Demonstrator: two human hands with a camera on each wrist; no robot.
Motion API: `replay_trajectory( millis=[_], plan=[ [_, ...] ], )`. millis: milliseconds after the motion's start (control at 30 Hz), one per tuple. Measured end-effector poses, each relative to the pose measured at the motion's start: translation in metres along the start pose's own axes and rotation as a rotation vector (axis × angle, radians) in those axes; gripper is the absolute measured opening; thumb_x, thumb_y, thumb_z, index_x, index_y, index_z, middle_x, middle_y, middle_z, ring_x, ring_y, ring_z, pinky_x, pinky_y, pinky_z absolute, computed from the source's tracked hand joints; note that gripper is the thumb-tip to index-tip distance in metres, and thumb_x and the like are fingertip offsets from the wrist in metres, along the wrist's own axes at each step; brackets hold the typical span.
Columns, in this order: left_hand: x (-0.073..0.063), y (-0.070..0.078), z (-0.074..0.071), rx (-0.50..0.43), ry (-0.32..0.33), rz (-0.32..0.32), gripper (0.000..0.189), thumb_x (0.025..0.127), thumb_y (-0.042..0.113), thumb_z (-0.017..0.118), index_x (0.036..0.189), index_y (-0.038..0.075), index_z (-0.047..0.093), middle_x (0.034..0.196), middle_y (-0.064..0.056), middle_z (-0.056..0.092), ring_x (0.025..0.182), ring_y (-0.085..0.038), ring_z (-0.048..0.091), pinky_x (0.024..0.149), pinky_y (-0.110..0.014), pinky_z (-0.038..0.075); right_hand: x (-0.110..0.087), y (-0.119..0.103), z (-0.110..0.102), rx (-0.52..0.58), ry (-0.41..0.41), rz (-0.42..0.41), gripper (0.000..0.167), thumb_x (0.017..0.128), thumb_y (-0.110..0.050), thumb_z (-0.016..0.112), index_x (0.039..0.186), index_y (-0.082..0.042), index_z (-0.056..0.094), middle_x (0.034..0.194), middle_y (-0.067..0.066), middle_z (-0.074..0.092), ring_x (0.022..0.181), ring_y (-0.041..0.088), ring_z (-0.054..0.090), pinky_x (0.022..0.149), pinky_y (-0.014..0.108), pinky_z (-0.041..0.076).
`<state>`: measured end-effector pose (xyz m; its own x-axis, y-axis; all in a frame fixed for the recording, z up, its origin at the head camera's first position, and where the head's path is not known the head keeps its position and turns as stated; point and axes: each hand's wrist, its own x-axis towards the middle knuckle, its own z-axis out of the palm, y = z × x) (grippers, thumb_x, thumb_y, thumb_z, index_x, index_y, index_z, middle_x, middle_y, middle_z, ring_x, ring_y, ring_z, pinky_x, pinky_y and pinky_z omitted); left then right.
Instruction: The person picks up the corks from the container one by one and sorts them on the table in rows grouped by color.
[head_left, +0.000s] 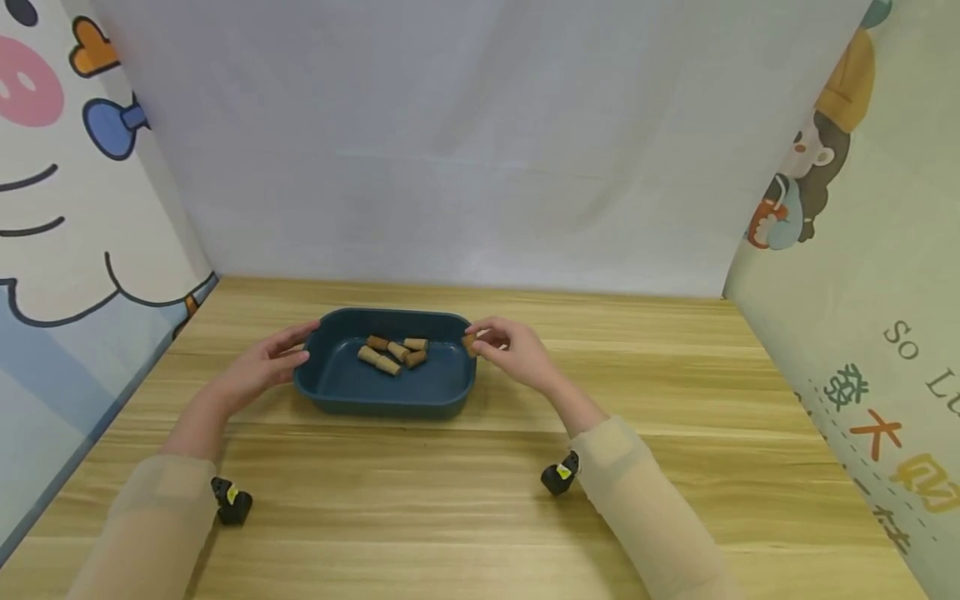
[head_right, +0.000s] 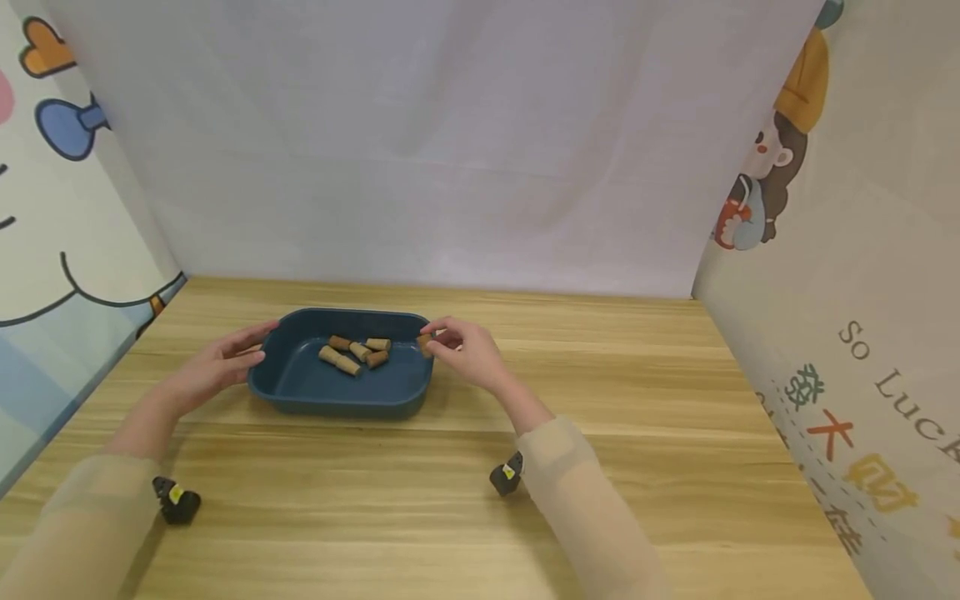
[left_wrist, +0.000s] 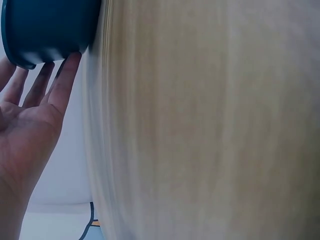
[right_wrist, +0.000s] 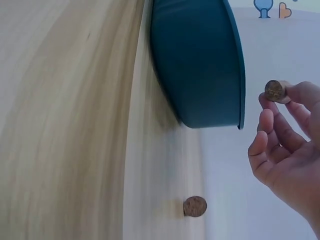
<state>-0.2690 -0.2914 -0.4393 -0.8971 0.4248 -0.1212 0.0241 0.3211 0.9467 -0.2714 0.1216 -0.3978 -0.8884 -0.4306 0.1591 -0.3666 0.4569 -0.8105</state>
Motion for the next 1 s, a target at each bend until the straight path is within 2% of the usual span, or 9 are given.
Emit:
replay_trajectory(
  millis=[167, 400, 467, 667, 800, 1000],
  plan=[
    [0.0, 0.001, 0.001, 0.003, -0.005, -0.003, 0.065, 0.1, 0.031, 0.048, 0.154, 0.021, 0.013, 0.158, -0.015, 0.004, 0.14, -0.045, 0.011, 0.107, -0.065, 0.021, -0.008, 0.008, -0.011, 0.081, 0.048, 0.032, 0.026, 0.093, -0.015, 0.062, 0.117, -0.006, 0.063, 0.104, 0.012, 0.069, 0.086, 0.028, 0.064, 0.072, 0.032, 0.053],
    [0.001, 0.002, 0.001, 0.007, -0.002, -0.009, 0.066, 0.099, 0.032, 0.049, 0.153, 0.021, 0.014, 0.158, -0.015, 0.004, 0.14, -0.044, 0.013, 0.107, -0.064, 0.023, -0.02, 0.02, -0.027, 0.116, 0.074, 0.051, 0.032, 0.094, -0.019, 0.061, 0.121, -0.003, 0.06, 0.105, 0.019, 0.068, 0.089, 0.041, 0.064, 0.078, 0.052, 0.052],
    [0.001, 0.002, 0.001, 0.008, -0.003, -0.011, 0.066, 0.099, 0.032, 0.05, 0.153, 0.022, 0.014, 0.158, -0.015, 0.004, 0.14, -0.044, 0.013, 0.107, -0.064, 0.022, -0.023, 0.023, -0.031, 0.113, 0.08, 0.056, 0.033, 0.094, -0.021, 0.061, 0.122, -0.004, 0.06, 0.106, 0.018, 0.068, 0.091, 0.043, 0.063, 0.079, 0.05, 0.053],
    [0.0, 0.002, 0.0, 0.034, -0.006, -0.009, 0.066, 0.099, 0.034, 0.049, 0.154, 0.023, 0.013, 0.158, -0.015, 0.004, 0.141, -0.043, 0.013, 0.107, -0.063, 0.024, -0.029, 0.035, -0.042, 0.045, 0.106, 0.075, 0.031, 0.094, -0.025, 0.06, 0.12, -0.008, 0.062, 0.104, 0.014, 0.069, 0.092, 0.039, 0.062, 0.073, 0.032, 0.05],
    [0.0, 0.002, 0.001, 0.038, -0.001, -0.008, 0.066, 0.099, 0.034, 0.049, 0.153, 0.023, 0.014, 0.158, -0.014, 0.005, 0.141, -0.043, 0.014, 0.106, -0.063, 0.025, -0.032, 0.043, -0.048, 0.037, 0.118, 0.116, 0.028, 0.094, -0.023, 0.06, 0.118, -0.01, 0.062, 0.106, 0.014, 0.068, 0.095, 0.038, 0.062, 0.075, 0.033, 0.051],
    [-0.001, 0.002, 0.001, 0.039, -0.002, -0.004, 0.065, 0.099, 0.034, 0.048, 0.153, 0.023, 0.014, 0.158, -0.015, 0.005, 0.14, -0.044, 0.014, 0.106, -0.063, 0.025, -0.034, 0.053, -0.054, 0.028, 0.119, 0.166, 0.03, 0.094, -0.02, 0.06, 0.12, -0.006, 0.061, 0.107, 0.019, 0.066, 0.099, 0.036, 0.061, 0.081, 0.042, 0.053]
  ],
)
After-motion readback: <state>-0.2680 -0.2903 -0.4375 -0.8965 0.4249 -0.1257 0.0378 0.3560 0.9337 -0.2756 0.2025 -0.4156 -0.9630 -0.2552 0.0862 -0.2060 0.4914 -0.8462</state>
